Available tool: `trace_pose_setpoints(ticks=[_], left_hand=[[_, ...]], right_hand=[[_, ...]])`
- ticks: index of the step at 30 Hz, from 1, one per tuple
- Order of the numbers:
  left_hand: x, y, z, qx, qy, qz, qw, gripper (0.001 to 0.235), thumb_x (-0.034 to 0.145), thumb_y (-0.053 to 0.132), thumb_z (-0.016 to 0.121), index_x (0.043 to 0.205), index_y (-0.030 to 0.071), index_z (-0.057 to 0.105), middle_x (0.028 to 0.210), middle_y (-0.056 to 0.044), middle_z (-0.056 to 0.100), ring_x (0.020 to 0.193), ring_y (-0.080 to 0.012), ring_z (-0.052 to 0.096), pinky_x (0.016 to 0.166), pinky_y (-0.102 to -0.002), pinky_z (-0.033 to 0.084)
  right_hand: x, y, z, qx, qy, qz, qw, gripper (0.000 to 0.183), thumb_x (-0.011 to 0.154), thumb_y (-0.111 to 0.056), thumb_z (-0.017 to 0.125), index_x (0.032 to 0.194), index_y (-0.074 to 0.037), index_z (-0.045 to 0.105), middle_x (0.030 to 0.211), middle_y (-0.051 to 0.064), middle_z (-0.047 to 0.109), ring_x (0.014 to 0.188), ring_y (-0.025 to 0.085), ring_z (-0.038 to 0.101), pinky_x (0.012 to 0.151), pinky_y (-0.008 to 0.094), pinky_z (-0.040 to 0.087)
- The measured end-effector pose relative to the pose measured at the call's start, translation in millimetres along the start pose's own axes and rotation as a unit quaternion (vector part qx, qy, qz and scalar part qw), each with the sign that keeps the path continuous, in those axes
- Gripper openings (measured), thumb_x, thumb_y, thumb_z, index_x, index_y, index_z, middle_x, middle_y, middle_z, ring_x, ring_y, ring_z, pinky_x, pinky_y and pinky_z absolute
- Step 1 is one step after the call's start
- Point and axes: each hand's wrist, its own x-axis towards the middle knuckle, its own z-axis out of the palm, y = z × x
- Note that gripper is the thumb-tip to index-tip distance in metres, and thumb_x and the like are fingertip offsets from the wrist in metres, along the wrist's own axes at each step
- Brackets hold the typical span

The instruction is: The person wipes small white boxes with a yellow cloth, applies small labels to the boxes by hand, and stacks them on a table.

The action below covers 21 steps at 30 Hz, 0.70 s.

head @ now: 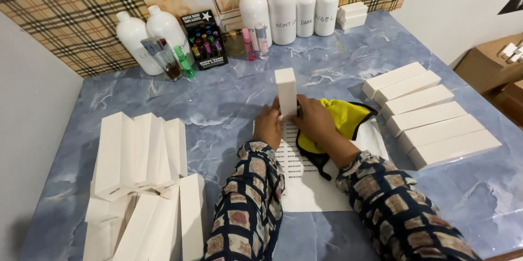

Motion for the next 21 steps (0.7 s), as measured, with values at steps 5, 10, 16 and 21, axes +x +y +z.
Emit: trace_pose_setpoints(ticks=[5, 10, 16, 21], left_hand=[[-6, 23, -20, 0.065, -0.059, -0.015, 0.996, 0.053, 0.103, 0.026, 0.045, 0.152, 0.008, 0.038, 0.144, -0.015, 0.056, 0.14, -0.0369, 0.043, 0.112, -0.058, 0.033], [-14, 32, -22, 0.102, -0.08, -0.042, 0.991, 0.068, 0.1, 0.023, 0.049, 0.16, 0.009, 0.02, 0.147, -0.013, 0.054, 0.145, -0.0348, 0.038, 0.118, -0.06, 0.028], [-21, 48, -40, 0.077, -0.083, -0.062, 0.992, 0.064, 0.101, 0.02, 0.049, 0.159, 0.008, 0.026, 0.145, -0.012, 0.056, 0.145, -0.0339, 0.04, 0.12, -0.058, 0.025], [-25, 47, -38, 0.068, -0.066, -0.081, 0.992, 0.06, 0.101, 0.022, 0.05, 0.157, 0.012, 0.03, 0.145, -0.009, 0.056, 0.145, -0.0327, 0.04, 0.12, -0.057, 0.025]], right_hand=[[0, -9, -7, -0.009, 0.008, 0.018, 1.0, 0.05, 0.093, -0.034, 0.069, 0.135, -0.017, 0.049, 0.115, 0.017, 0.067, 0.116, 0.036, 0.066, 0.098, 0.045, 0.055], [1, -6, -3, -0.039, 0.01, 0.009, 0.999, 0.051, 0.094, -0.037, 0.067, 0.135, -0.015, 0.048, 0.114, 0.019, 0.068, 0.115, 0.036, 0.066, 0.098, 0.044, 0.054], [-5, -7, -7, -0.048, 0.013, -0.037, 0.998, 0.055, 0.093, -0.032, 0.068, 0.139, -0.007, 0.049, 0.114, 0.02, 0.07, 0.121, 0.034, 0.063, 0.105, 0.041, 0.049], [-15, -13, -13, -0.042, 0.028, -0.052, 0.997, 0.075, 0.09, -0.028, 0.072, 0.151, 0.003, 0.04, 0.122, 0.024, 0.069, 0.126, 0.038, 0.06, 0.111, 0.046, 0.045]])
